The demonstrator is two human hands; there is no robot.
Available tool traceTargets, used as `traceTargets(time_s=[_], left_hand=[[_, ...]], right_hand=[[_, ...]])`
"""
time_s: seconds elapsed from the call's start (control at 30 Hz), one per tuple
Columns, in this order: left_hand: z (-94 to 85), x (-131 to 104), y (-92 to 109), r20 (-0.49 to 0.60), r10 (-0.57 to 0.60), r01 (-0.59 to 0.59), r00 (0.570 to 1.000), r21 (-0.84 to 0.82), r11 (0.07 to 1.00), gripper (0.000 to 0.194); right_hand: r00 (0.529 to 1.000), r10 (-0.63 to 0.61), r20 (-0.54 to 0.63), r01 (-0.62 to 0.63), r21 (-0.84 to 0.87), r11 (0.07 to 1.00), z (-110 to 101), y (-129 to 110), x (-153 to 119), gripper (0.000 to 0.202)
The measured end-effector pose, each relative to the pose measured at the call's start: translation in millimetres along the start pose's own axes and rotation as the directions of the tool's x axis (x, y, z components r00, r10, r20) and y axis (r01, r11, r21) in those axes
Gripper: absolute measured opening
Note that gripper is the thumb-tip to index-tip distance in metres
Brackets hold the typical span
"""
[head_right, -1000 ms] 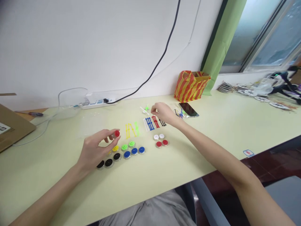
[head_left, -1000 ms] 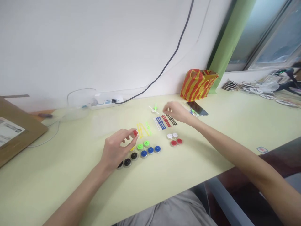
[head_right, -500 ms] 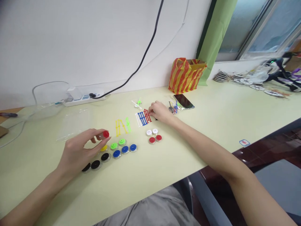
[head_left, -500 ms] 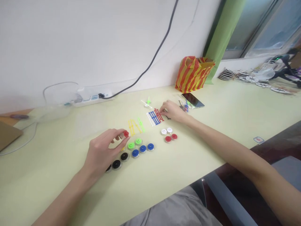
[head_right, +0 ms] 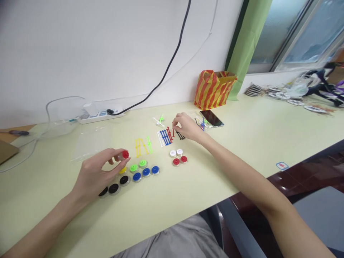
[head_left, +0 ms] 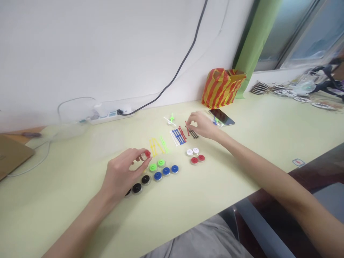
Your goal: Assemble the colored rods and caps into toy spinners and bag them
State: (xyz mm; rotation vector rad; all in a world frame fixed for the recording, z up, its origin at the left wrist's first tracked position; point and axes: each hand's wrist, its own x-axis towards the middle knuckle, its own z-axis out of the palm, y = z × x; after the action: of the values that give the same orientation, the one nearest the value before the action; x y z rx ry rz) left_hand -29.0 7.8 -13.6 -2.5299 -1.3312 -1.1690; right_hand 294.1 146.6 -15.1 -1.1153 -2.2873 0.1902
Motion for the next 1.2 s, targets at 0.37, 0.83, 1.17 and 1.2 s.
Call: traceTargets(time_s=[0.37,0.83,1.17,1.2], left_hand=[[1.7,-1.3,8.7,0.047,-0.006,0.006,0.999,0.000,1.000,0.010],[3.6,-3.2,10.6,0.058,0.049,-0.050,0.997,0.013,0.999,0.009],[3.6,-3.8,11.4,0.084,0.032,-0.031,0.996,-0.008,0.999,0.007],[3.7,-4.0,11.2,0.082,0.033,-0.032,0.996,-0.009,0.999,0.008]], right_hand=[[0.974,-0.013,-0.224,0.170,0.698,0.695,-20.8,-97.3,-23.0,0.020],[0.983,0.147,0.106,-0.146,0.944,0.295,21.6,-113.9,-31.3,0.018],[0.977,0.173,0.121,-0.167,0.946,0.279,30.7,-110.0,-30.8,0.022],[0.978,0.160,0.136,-0.181,0.931,0.316,31.3,-110.4,-31.5,0.024]])
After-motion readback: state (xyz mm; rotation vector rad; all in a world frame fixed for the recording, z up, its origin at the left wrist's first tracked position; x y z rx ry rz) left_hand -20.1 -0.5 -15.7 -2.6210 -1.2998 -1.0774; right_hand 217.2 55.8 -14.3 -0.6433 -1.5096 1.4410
